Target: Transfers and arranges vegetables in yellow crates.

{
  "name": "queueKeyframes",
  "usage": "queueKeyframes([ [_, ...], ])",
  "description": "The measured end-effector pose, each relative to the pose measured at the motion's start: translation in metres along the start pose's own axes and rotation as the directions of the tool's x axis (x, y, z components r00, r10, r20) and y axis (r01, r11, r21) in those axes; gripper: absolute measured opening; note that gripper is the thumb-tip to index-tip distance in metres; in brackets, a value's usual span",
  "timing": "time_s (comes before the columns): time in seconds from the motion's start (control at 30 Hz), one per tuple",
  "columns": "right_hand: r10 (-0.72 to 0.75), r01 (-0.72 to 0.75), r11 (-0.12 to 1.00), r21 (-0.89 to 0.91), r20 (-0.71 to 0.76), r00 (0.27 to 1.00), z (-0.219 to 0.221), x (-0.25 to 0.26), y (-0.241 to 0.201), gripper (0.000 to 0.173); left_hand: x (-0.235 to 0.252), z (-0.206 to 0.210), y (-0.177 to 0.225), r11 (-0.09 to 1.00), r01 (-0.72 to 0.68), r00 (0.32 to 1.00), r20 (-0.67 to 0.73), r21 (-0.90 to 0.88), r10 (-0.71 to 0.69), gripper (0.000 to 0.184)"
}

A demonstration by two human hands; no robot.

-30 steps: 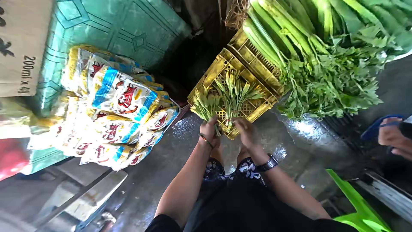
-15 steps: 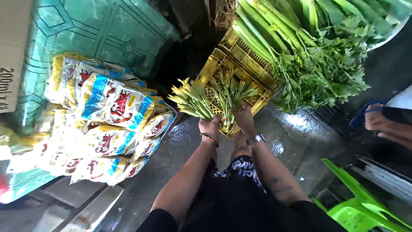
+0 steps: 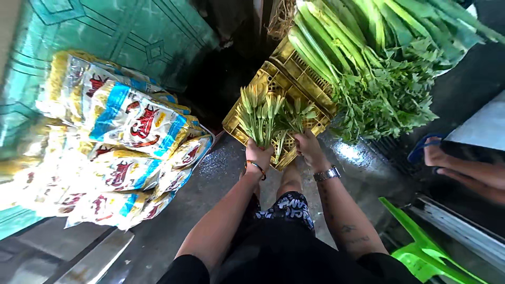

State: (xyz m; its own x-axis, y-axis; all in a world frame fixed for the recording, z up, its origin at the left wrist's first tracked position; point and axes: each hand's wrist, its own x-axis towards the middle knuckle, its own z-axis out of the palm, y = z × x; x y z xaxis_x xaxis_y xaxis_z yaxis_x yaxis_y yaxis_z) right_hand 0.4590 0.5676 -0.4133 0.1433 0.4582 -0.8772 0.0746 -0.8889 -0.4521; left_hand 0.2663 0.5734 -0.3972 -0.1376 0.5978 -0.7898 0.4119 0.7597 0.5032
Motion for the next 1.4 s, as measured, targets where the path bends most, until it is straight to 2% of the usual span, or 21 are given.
queueKeyframes([
  [0.07, -0.043, 0.046, 0.998, 0.040, -0.082, 0.996, 0.002, -0.008, -0.008, 0.050, -0.011, 0.007, -0.001, 0.999, -0.050, 0.994, -0.098, -0.015, 0.048, 0.064],
  [0.1, -0.080, 0.090, 0.992, 0.090, -0.110, 0.991, 0.001, -0.011, -0.013, 0.046, -0.013, 0.015, -0.007, 0.999, -0.038, 0.991, -0.128, -0.002, 0.038, 0.067],
  [0.17, -0.127, 0.160, 0.967, 0.198, -0.169, 0.977, -0.005, -0.017, -0.027, 0.038, -0.008, 0.034, -0.017, 0.996, 0.034, 0.995, -0.095, 0.080, -0.026, 0.068],
  [0.3, -0.162, 0.246, 0.935, 0.256, -0.308, 0.938, -0.032, -0.031, -0.048, 0.025, 0.017, 0.073, -0.030, 0.918, 0.174, 0.980, 0.027, 0.355, -0.196, 0.066],
  [0.4, -0.210, 0.303, 0.913, 0.273, -0.320, 0.924, -0.057, -0.040, -0.059, 0.027, 0.027, 0.087, -0.029, 0.878, 0.177, 0.981, -0.003, 0.444, -0.195, 0.058],
  [0.47, -0.240, 0.328, 0.886, 0.329, -0.282, 0.929, -0.069, -0.045, -0.063, 0.033, 0.024, 0.085, -0.026, 0.885, 0.199, 0.977, -0.014, 0.421, -0.213, 0.055],
  [0.53, -0.291, 0.362, 0.850, 0.382, -0.231, 0.928, -0.077, -0.047, -0.068, 0.036, 0.016, 0.073, -0.018, 0.928, 0.221, 0.970, 0.032, 0.300, -0.241, 0.057],
  [0.57, -0.332, 0.392, 0.835, 0.387, -0.214, 0.919, -0.079, -0.049, -0.071, 0.036, 0.009, 0.065, -0.014, 0.959, 0.223, 0.969, 0.064, 0.173, -0.237, 0.055],
  [0.6, -0.373, 0.426, 0.824, 0.374, -0.209, 0.904, -0.081, -0.050, -0.074, 0.034, 0.000, 0.060, -0.014, 0.976, 0.216, 0.972, 0.098, -0.018, -0.213, 0.051],
  [0.63, -0.424, 0.471, 0.815, 0.337, -0.206, 0.882, -0.081, -0.051, -0.076, 0.030, -0.010, 0.058, -0.015, 0.946, 0.193, 0.979, 0.117, -0.260, -0.168, 0.046],
  [0.67, -0.485, 0.524, 0.804, 0.281, -0.200, 0.852, -0.080, -0.049, -0.078, 0.027, -0.021, 0.058, -0.015, 0.837, 0.159, 0.987, 0.118, -0.524, -0.113, 0.041],
  [0.7, -0.549, 0.577, 0.789, 0.212, -0.178, 0.817, -0.078, -0.046, -0.077, 0.024, -0.032, 0.061, -0.012, 0.673, 0.117, 0.993, 0.106, -0.731, -0.057, 0.034],
  [0.73, -0.603, 0.618, 0.774, 0.136, -0.141, 0.786, -0.074, -0.042, -0.074, 0.022, -0.041, 0.065, -0.008, 0.507, 0.076, 0.997, 0.082, -0.859, -0.011, 0.029],
  [0.8, -0.672, 0.672, 0.741, -0.008, -0.014, 0.741, -0.064, -0.027, -0.060, 0.024, -0.045, 0.079, -0.002, 0.284, 0.018, 0.999, 0.028, -0.959, 0.031, 0.029],
  [0.87, -0.679, 0.698, 0.705, -0.128, 0.162, 0.716, -0.051, 0.002, -0.039, 0.030, -0.028, 0.097, -0.004, 0.199, 0.007, 0.999, 0.013, -0.980, 0.030, 0.035],
  [0.9, -0.641, 0.687, 0.701, -0.188, 0.257, 0.724, -0.044, 0.020, -0.027, 0.033, -0.013, 0.107, -0.009, 0.200, 0.014, 1.000, 0.016, -0.980, 0.006, 0.035],
  [0.97, -0.453, 0.604, 0.708, -0.366, 0.421, 0.786, -0.035, 0.053, -0.010, 0.038, 0.016, 0.127, -0.025, 0.247, 0.068, 0.994, 0.045, -0.967, -0.099, 0.038],
  [1.07, -0.245, 0.501, 0.627, -0.597, 0.459, 0.854, -0.028, 0.075, -0.009, 0.043, 0.031, 0.140, -0.031, 0.292, 0.152, 0.968, 0.082, -0.944, -0.237, 0.041],
  [1.2, -0.224, 0.507, 0.473, -0.721, 0.458, 0.860, -0.028, 0.067, -0.018, 0.042, 0.017, 0.131, -0.027, 0.446, 0.170, 0.950, 0.025, -0.879, -0.313, 0.043],
  [1.3, -0.203, 0.507, 0.463, -0.727, 0.469, 0.859, -0.026, 0.063, -0.024, 0.039, 0.016, 0.127, -0.033, 0.486, 0.092, 0.962, -0.048, -0.869, -0.268, 0.044],
  [1.4, -0.209, 0.503, 0.436, -0.746, 0.459, 0.863, -0.028, 0.062, -0.018, 0.053, 0.014, 0.126, -0.046, 0.562, 0.141, 0.966, -0.010, -0.815, -0.258, 0.052],
])
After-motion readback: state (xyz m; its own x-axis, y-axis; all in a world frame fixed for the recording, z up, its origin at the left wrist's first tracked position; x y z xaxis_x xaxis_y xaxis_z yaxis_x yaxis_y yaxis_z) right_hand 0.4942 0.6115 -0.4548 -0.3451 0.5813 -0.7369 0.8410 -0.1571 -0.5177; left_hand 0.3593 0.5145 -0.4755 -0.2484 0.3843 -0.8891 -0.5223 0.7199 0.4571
